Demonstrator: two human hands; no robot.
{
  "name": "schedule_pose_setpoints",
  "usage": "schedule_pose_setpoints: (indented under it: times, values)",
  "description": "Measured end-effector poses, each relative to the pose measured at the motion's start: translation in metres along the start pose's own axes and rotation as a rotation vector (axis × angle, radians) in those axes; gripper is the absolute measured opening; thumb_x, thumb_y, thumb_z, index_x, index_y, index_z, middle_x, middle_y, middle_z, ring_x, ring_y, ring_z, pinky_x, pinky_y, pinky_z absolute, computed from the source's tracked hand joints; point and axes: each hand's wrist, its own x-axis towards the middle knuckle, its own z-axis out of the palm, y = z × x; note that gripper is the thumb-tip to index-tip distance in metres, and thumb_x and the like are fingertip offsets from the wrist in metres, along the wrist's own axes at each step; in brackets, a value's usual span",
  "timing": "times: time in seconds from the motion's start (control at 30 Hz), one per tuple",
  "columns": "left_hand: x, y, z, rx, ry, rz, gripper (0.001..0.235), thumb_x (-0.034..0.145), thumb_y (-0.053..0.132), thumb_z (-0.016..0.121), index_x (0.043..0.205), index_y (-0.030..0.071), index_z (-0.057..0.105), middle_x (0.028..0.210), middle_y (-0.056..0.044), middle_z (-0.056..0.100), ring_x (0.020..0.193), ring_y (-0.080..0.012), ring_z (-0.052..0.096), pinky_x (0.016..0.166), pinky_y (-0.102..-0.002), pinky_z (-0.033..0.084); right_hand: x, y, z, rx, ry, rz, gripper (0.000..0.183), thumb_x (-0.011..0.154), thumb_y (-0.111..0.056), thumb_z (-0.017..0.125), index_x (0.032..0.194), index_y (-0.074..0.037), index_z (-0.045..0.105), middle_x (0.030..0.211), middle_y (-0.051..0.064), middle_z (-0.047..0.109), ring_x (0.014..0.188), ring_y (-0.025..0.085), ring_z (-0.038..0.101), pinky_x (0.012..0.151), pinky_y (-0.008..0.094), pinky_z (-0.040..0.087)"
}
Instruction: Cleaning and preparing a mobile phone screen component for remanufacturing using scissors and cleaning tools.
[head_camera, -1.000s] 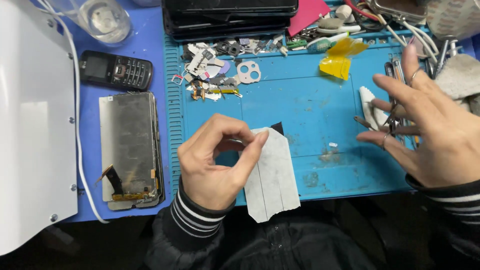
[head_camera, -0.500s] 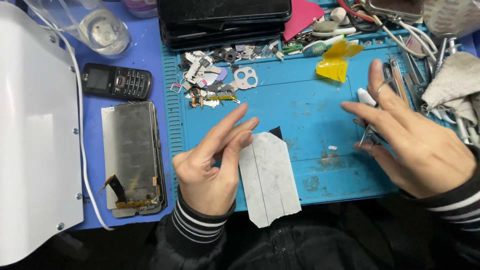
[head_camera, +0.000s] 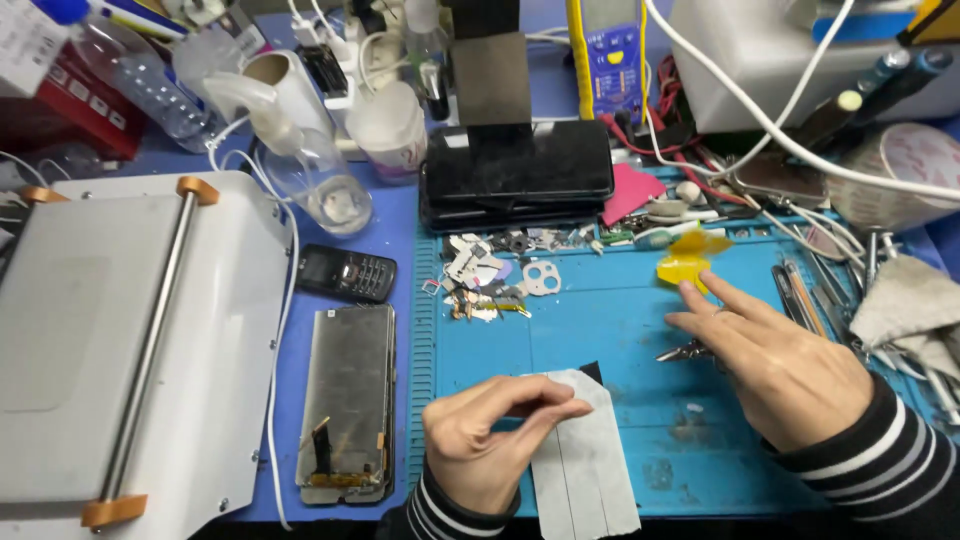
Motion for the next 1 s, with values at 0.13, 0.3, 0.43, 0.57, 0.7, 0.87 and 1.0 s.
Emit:
schedule_pose_setpoints:
  times: [0.13,0.3,0.43,0.57,0.7,0.87,1.0]
  values:
    - [-0.002,-0.005,-0.001,-0.003,0.002,-0.009,0.015,0.069,0.004,0.091,0.077,0.004,0.078,0.07,-0.003,0.078,0.051,-0.0063,0.063,0.046,-0.017,0.052,-0.002,0.006,-0.008,-0.204,-0.102,0.131,0.054,0.083,-0.013,0.06,0.136,-0.021,0.05,0.094,-0.007,0.079,0.15,0.017,0.051,0.098,0.034,0.058]
    - [-0.002,-0.005,0.003,0.089,0.046,-0.067,0.014,0.073,0.0,0.086,0.085,0.006,0.081,0.075,-0.004,0.084,0.047,-0.0058,0.067,0.04,-0.016,0.051,-0.029,0.042,0.003,-0.081,0.176,0.509,0.038,0.072,-0.017,0.09,0.103,-0.007,0.07,0.086,0.002,0.075,0.079,0.014,0.069,0.076,0.028,0.052]
    - [0.0,0.0,0.003,0.12,0.079,-0.053,0.015,0.073,-0.002,0.083,0.087,0.005,0.08,0.071,-0.003,0.082,0.049,-0.0058,0.069,0.045,-0.015,0.055,-0.052,0.084,0.034,0.001,0.245,0.523,0.043,0.078,0.009,0.083,0.117,0.003,0.065,0.097,0.012,0.075,0.086,0.023,0.072,0.098,0.036,0.054]
    - [-0.001,-0.003,0.002,0.09,0.063,-0.078,0.013,0.075,0.001,0.082,0.087,0.005,0.078,0.072,-0.004,0.082,0.054,-0.008,0.074,0.048,-0.016,0.059,-0.046,0.08,0.026,-0.331,0.125,0.509,0.059,0.085,0.005,0.073,0.142,-0.005,0.061,0.1,0.006,0.077,0.092,0.021,0.074,0.091,0.031,0.059]
    - [-0.003,-0.009,0.004,-0.007,0.047,0.009,0.016,0.073,0.0,0.087,0.085,0.004,0.077,0.074,-0.006,0.08,0.053,-0.0076,0.067,0.046,-0.016,0.055,-0.056,0.098,0.046,-0.021,0.25,0.559,0.051,0.089,0.014,0.076,0.137,0.011,0.059,0.097,0.022,0.076,0.084,0.031,0.077,0.072,0.036,0.062]
    - [0.0,-0.004,0.001,0.029,-0.042,0.06,0.015,0.074,0.0,0.085,0.086,0.004,0.079,0.08,-0.006,0.081,0.059,-0.0098,0.069,0.051,-0.018,0.055,-0.033,0.022,-0.017,-0.006,0.376,0.316,0.037,0.084,0.002,0.084,0.117,0.007,0.07,0.104,0.018,0.075,0.093,0.028,0.071,0.088,0.037,0.058]
    - [0.0,-0.005,0.003,0.071,-0.148,0.284,0.014,0.079,0.003,0.083,0.091,0.0,0.077,0.084,-0.008,0.078,0.065,-0.0154,0.072,0.054,-0.023,0.057,-0.001,-0.05,-0.039,0.571,0.262,0.22,0.028,0.065,-0.013,0.084,0.091,-0.009,0.076,0.088,0.0,0.084,0.067,0.01,0.079,0.064,0.022,0.064]
